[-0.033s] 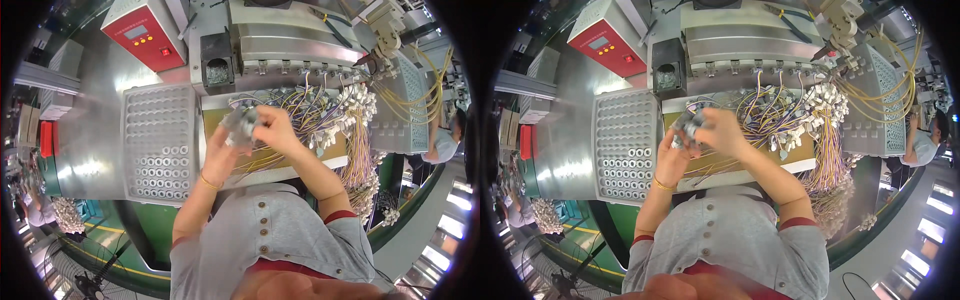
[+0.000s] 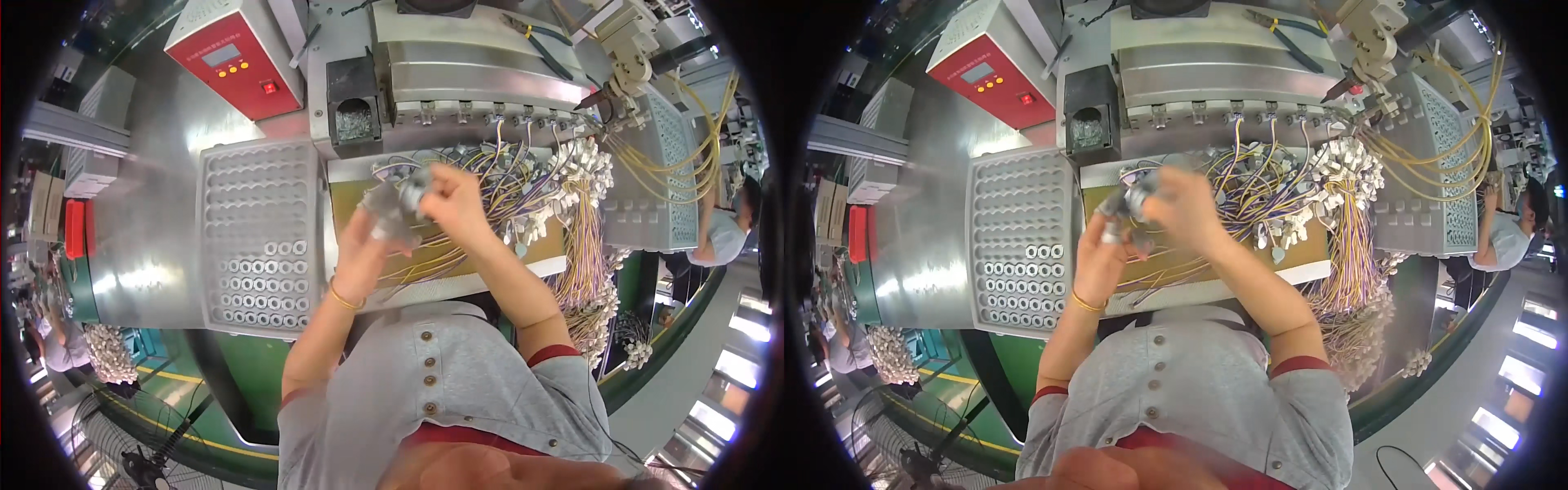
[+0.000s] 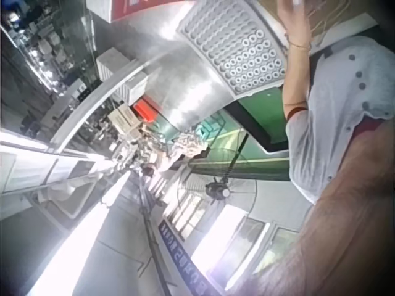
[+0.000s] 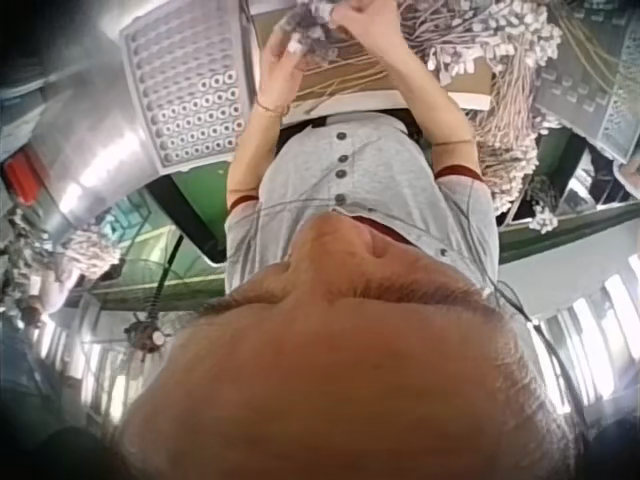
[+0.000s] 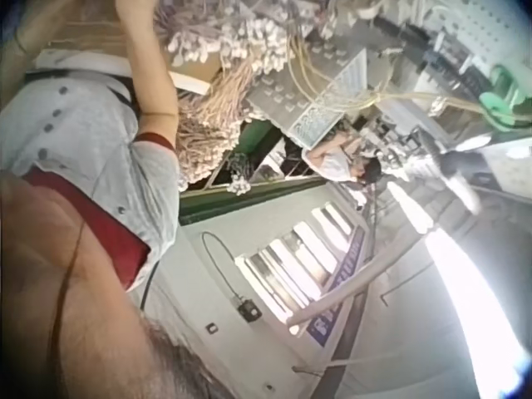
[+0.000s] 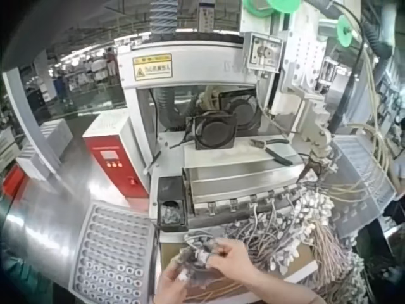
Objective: The person takes components from a tray, attaches them onto wire harness ends, inserts the harnesses into a machine, and places the finished wire harnesses into a bin.
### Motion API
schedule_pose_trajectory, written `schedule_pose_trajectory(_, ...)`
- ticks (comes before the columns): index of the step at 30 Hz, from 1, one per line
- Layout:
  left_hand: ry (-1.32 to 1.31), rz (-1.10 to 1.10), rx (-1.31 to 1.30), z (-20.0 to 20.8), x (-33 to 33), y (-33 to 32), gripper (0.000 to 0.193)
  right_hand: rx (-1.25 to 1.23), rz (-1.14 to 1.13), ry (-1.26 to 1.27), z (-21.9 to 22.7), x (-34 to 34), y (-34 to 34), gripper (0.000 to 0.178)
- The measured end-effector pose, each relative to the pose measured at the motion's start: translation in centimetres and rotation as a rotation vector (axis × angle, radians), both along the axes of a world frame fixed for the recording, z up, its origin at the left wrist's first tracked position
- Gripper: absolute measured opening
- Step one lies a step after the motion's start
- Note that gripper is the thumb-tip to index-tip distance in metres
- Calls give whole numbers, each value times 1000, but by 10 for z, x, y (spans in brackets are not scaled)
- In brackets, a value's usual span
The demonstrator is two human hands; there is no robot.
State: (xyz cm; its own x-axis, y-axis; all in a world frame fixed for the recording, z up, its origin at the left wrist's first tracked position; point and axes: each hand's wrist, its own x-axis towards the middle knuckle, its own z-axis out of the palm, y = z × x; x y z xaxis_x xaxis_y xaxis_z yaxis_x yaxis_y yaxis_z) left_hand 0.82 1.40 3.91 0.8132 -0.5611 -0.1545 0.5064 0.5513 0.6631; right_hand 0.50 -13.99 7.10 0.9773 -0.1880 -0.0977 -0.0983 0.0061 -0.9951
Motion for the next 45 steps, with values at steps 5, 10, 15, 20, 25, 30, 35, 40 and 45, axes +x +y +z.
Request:
schedule_pose_trajectory(5, -1515, -181, 1423, -48, -12, 7, 19, 266, -475, -54, -21, 30, -25, 6)
schedule_pose_trajectory(10, -1134, -62, 1122, -41, -2, 9, 21, 236, -472, -29, -21, 38, -21, 10)
schedule_pose_trajectory(15, -415, -341, 720, -49, 8, 22, 19, 522, -582, -142, -15, 46, 8, 14)
schedule_pose_trajectory(20, -1027, -335, 1140, -8, 14, 39, 17, 479, -548, -174, -18, 53, 6, 17)
schedule_pose_trajectory(25, -1188, -46, 1154, 12, 19, 48, 17, 347, -565, -183, -17, 52, 3, 19)
schedule_pose_trajectory(30, -1188, 61, 1063, 11, 23, 44, 18, 375, -707, -136, -11, 56, 13, 20)
schedule_pose_trajectory(35, -1223, 187, 1117, 11, 23, 49, 21, 61, -448, -134, -13, 46, -9, 19)
schedule_pose_trajectory(40, -1016, 248, 1026, 16, 18, 59, 23, -765, -251, -249, 11, -4, -13, 7)
schedule_pose_trajectory(45, -1006, 325, 965, 16, 11, 57, 22, -414, 192, -283, -2, -18, 28, 17)
